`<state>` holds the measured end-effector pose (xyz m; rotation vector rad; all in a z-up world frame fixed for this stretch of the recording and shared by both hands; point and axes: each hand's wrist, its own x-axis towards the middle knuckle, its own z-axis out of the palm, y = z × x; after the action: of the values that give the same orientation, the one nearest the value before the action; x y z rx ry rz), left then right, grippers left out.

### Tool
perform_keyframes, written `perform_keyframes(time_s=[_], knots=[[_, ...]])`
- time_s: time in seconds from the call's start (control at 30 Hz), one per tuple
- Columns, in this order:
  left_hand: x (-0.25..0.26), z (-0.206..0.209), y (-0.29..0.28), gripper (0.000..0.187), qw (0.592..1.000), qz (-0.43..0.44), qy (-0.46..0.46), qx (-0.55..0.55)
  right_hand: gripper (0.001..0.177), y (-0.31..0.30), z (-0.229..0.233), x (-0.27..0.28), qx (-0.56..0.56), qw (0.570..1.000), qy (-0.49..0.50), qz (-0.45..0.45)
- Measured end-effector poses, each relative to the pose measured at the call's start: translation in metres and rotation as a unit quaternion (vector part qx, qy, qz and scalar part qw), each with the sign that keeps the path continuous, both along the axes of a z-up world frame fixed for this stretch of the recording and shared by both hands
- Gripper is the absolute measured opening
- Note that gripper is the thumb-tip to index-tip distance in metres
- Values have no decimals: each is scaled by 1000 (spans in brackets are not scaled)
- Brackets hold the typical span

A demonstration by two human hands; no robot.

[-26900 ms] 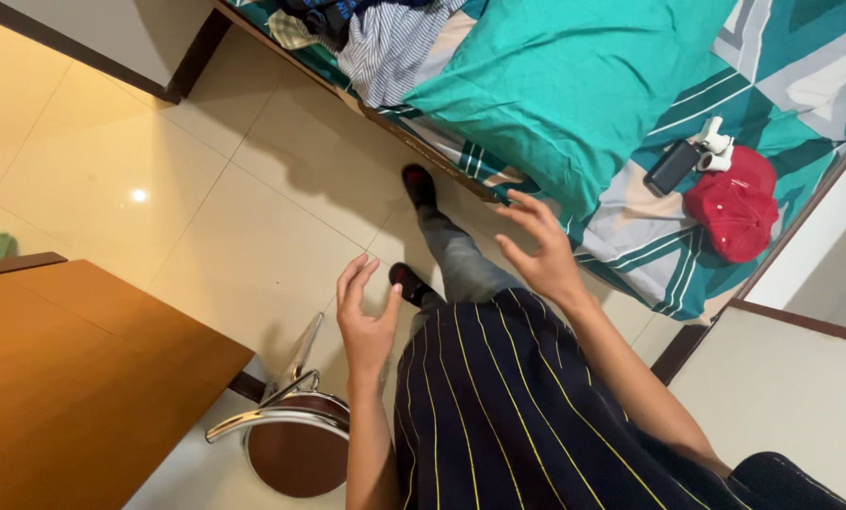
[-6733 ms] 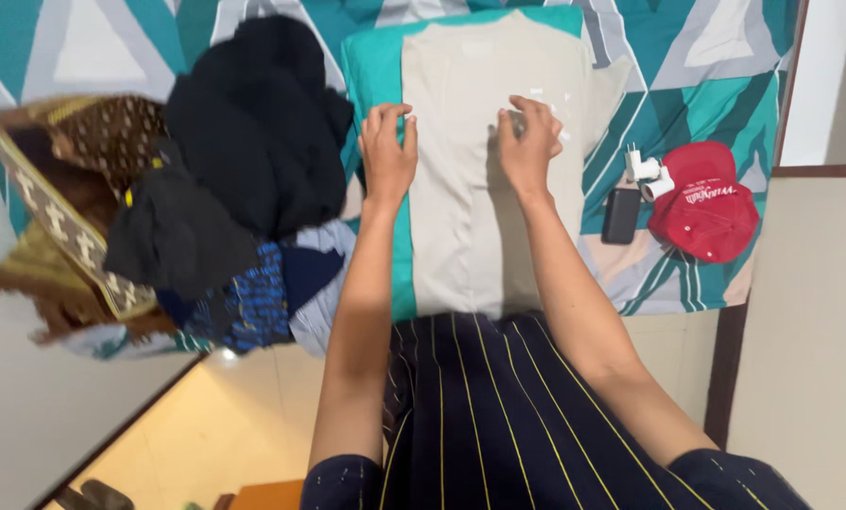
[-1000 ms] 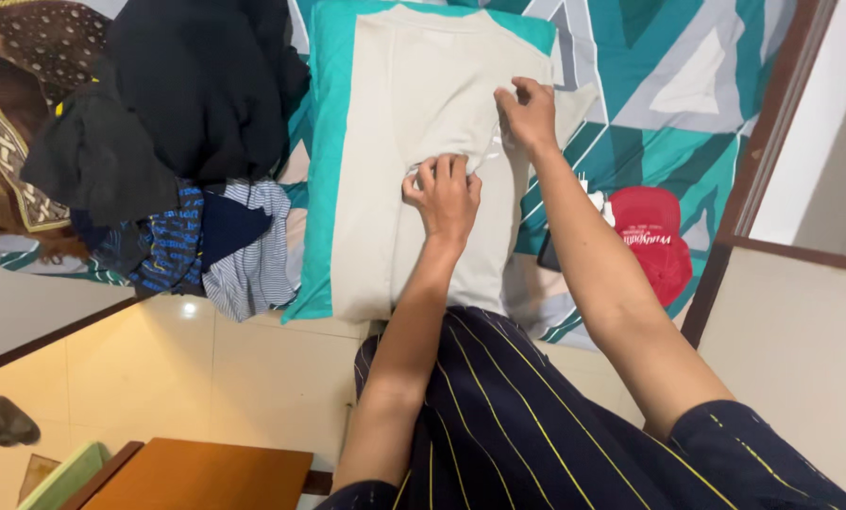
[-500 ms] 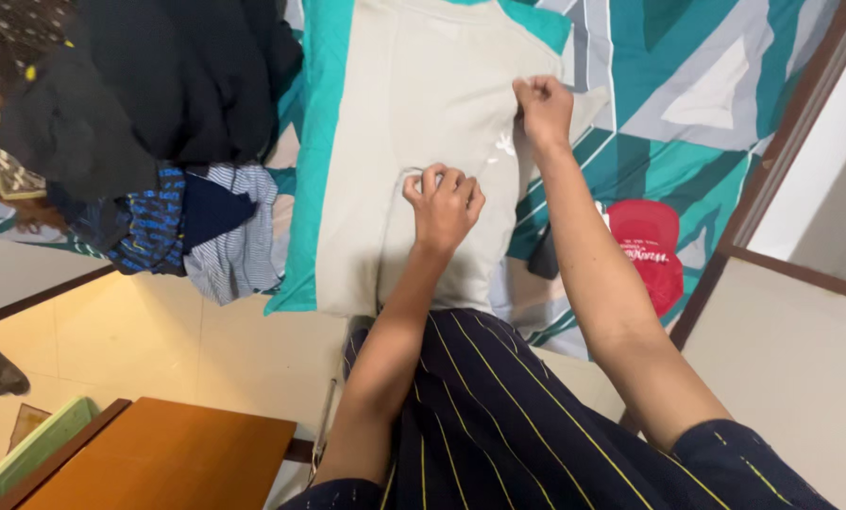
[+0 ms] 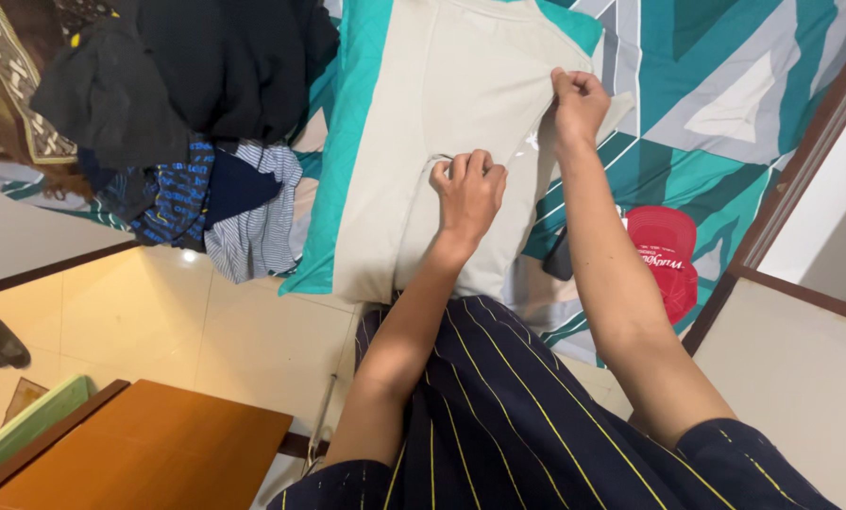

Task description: The person picks up a t-shirt from a bed, spreads it out, folds the sides and sleeves inward, and then folds the bottom up before placing it on a shelf in a wardrobe.

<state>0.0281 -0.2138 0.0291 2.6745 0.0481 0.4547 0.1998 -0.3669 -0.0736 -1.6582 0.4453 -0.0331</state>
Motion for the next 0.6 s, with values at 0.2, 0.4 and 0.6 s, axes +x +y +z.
perform_keyframes(time_s=[0.2, 0.4, 0.6], knots=[[0, -1, 8, 6, 994, -17, 32, -101, 19, 6, 41, -3, 71, 993, 92, -7], [1, 14, 27, 16, 966, 35, 32, -254, 18, 25, 67, -1, 82, 993, 89, -13], [1, 23, 47, 31, 962, 65, -4, -267, 12, 66, 89, 16, 165, 985, -1, 59]])
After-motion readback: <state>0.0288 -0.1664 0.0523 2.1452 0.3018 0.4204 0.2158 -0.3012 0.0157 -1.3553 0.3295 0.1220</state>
